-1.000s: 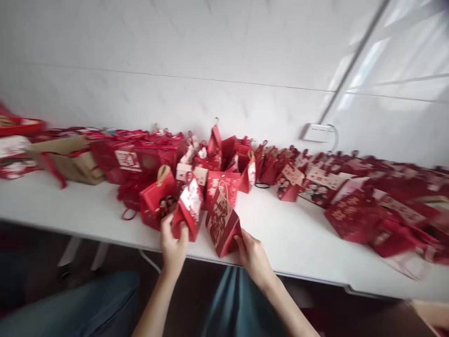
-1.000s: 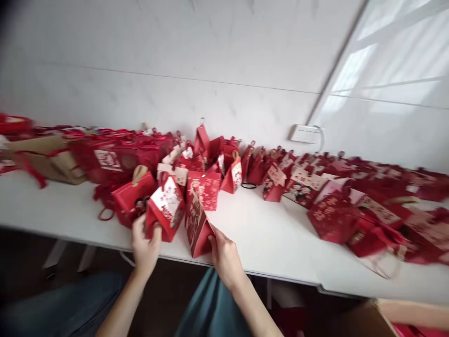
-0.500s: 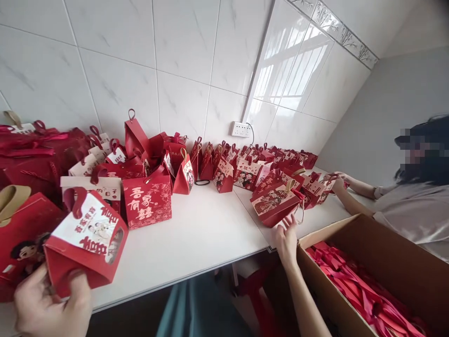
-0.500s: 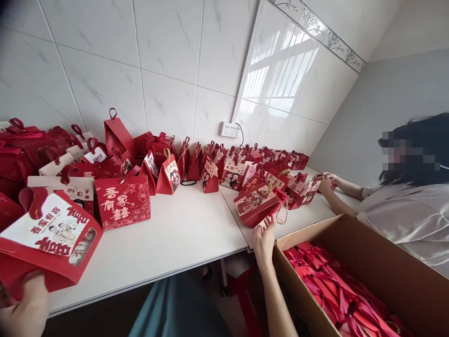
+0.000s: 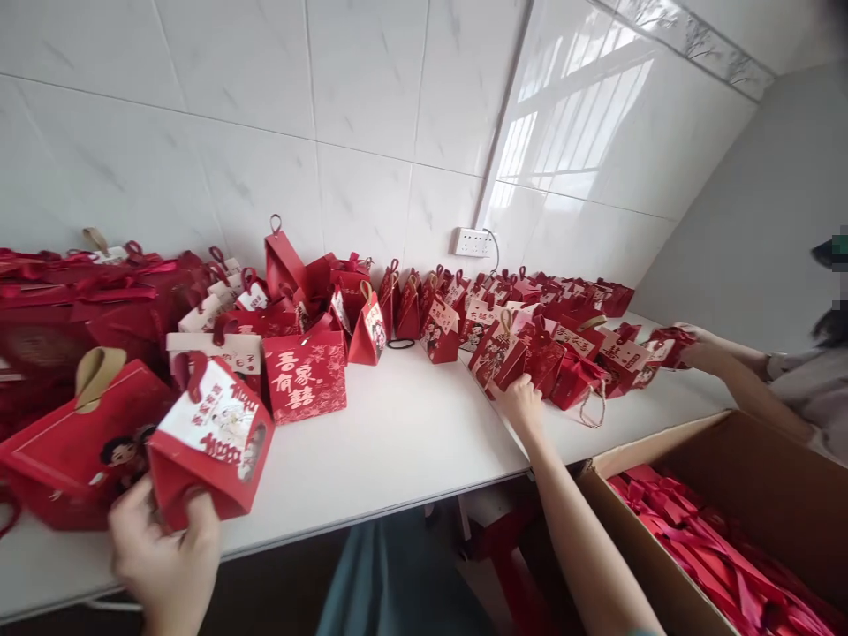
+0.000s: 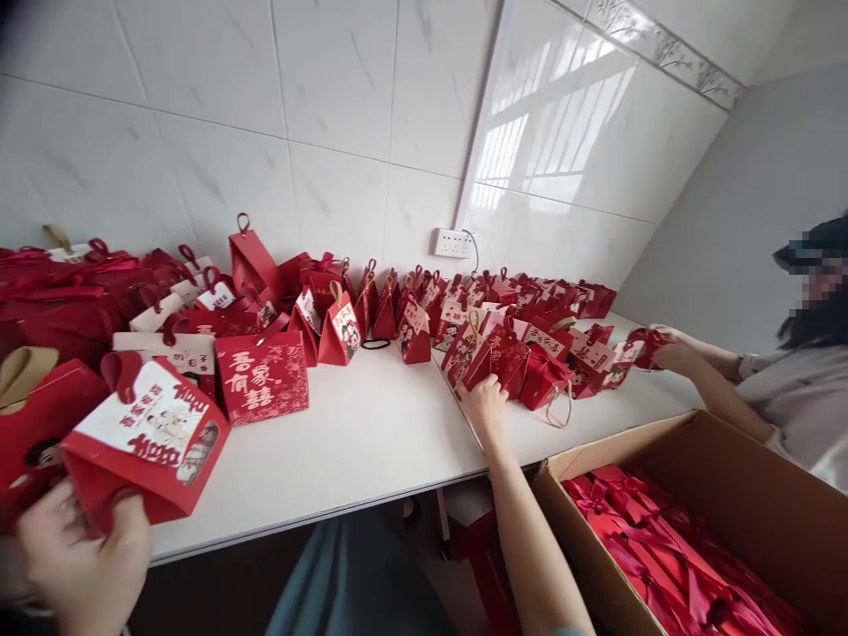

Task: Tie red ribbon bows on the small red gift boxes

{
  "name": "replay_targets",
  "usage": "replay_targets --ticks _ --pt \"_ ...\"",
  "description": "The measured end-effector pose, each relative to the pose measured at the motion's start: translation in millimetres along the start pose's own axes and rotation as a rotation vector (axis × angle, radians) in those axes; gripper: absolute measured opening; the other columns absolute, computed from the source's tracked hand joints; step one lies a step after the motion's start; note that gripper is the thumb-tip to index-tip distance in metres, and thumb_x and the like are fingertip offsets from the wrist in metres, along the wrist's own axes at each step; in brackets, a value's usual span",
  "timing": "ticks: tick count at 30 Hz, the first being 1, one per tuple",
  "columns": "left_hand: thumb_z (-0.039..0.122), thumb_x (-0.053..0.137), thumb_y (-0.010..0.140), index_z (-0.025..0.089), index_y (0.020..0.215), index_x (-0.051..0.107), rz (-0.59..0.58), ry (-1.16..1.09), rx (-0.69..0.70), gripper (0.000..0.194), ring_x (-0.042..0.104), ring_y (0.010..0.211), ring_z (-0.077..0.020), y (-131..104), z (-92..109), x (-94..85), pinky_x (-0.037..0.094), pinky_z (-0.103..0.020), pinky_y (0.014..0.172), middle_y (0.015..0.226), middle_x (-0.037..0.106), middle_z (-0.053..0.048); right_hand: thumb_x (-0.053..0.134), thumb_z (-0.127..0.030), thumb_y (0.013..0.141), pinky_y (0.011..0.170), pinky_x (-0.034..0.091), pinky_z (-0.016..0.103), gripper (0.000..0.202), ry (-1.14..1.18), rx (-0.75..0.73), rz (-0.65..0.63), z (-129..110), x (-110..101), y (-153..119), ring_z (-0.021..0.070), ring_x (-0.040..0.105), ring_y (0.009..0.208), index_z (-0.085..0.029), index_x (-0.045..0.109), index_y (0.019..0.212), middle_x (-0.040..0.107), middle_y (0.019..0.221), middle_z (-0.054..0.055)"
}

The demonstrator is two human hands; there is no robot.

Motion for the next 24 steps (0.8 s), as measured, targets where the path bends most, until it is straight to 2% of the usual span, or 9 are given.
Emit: replay_targets --ticks 2,5,8,10,12,15,18,20,24 --pt "0.037 0.059 0.057 0.012 0.102 0.055 0.016 -0.008 0.031 0.052 0.062 0.084 -0.0277 -2.5 7.1 -1.9 0.052 -0.046 0.078 0.096 0.064 -0.014 0.066 -0.05 0.066 0.085 0.042 0.059 0.075 -0.019 0.015 -0.033 -9.2 -0.7 7.4 0.0495 0.053 0.109 0.002 0.044 0.116 0.056 0.106 0.036" --pt "0.034 0.052 0.071 0.012 0.108 0.053 -0.087 0.044 0.04 0.043 0.062 0.096 -0.0254 -6.3 22.9 -5.3 0.051 -0.038 0.084 0.105 0.063 -0.015 0.066 -0.058 0.063 0.087 0.04 0.062 0.104 -0.005 -0.025 -0.095 -18.5 -1.9 7.1 0.0521 0.049 0.113 0.012 0.028 0.13 0.047 0.117 0.043" --pt "0.027 0.047 0.08 0.015 0.111 0.054 -0.168 0.093 0.094 0.034 0.061 0.103 -0.0221 -6.8 35.5 -7.8 0.05 -0.032 0.087 0.11 0.064 -0.013 0.06 -0.07 0.061 0.089 0.037 0.065 0.12 0.04 -0.11 -0.111 -24.3 -1.0 -18.5 0.0562 0.043 0.116 0.018 0.022 0.132 0.036 0.123 0.048" --pt "0.025 0.047 0.083 0.016 0.106 0.056 -0.206 0.088 0.172 0.027 0.062 0.099 -0.0209 -9.1 43.3 -9.6 0.051 -0.032 0.085 0.104 0.065 -0.012 0.049 -0.075 0.068 0.09 0.038 0.065 0.104 0.144 -0.334 -0.11 -30.7 -0.8 -55.9 0.0513 0.048 0.114 0.006 0.035 0.132 0.045 0.121 0.037" --pt "0.026 0.048 0.085 0.016 0.103 0.057 -0.245 0.066 0.233 0.022 0.063 0.094 -0.0196 -18.0 53.1 -10.9 0.052 -0.031 0.081 0.098 0.066 -0.01 0.046 -0.072 0.074 0.088 0.046 0.056 0.084 0.367 -0.545 -0.225 -39.6 -1.0 -104.8 0.0403 0.057 0.107 -0.006 0.044 0.126 0.049 0.12 0.027" --pt "0.022 0.049 0.087 0.017 0.105 0.056 -0.318 0.008 0.281 0.02 0.062 0.088 -0.0174 -46.4 73.5 -10.2 0.053 -0.029 0.076 0.093 0.064 -0.008 0.053 -0.054 0.083 0.093 0.049 0.047 0.067 0.557 -0.787 -0.527 -57.5 -1.7 -172.7 0.0302 0.051 0.12 -0.019 0.03 0.137 0.042 0.134 0.018" --pt "0.015 0.043 0.088 0.02 0.112 0.053 -0.462 -0.099 0.319 0.027 0.062 0.091 -0.0177 -84.4 98.1 -6.4 0.054 -0.03 0.076 0.096 0.063 -0.009 0.06 -0.05 0.079 0.099 0.045 0.049 0.081 0.645 -0.798 -0.591 -72.9 -6.9 -202.4 0.0308 0.043 0.129 -0.019 0.018 0.142 0.033 0.142 0.019" --pt "0.016 0.044 0.086 0.02 0.124 0.047 -0.58 -0.183 0.353 0.038 0.062 0.098 -0.0211 -105.9 113.5 -2.9 0.055 -0.034 0.08 0.103 0.061 -0.012 0.063 -0.049 0.076 0.098 0.046 0.048 0.082 0.698 -0.724 -0.573 -76.8 -13.2 -201.7 0.0308 0.047 0.125 -0.017 0.022 0.139 0.039 0.138 0.019" --pt "0.018 0.048 0.083 0.02 0.136 0.037 -0.888 -0.251 0.439 0.054 0.056 0.114 -0.0239 -122.6 132.3 6.9 0.052 -0.038 0.092 0.122 0.057 -0.014 0.059 -0.043 0.076 0.073 0.056 0.037 0.049 0.705 -0.489 -0.516 -64.0 -30.4 -180.2 0.024 0.066 0.084 -0.016 0.047 0.115 0.065 0.098 0.01"
Point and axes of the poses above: each hand's wrist, its own y-axis towards the middle knuckle, its own x-axis out of the palm, z = x × y, the point moved 1 cm from there along y, towards the middle knuckle
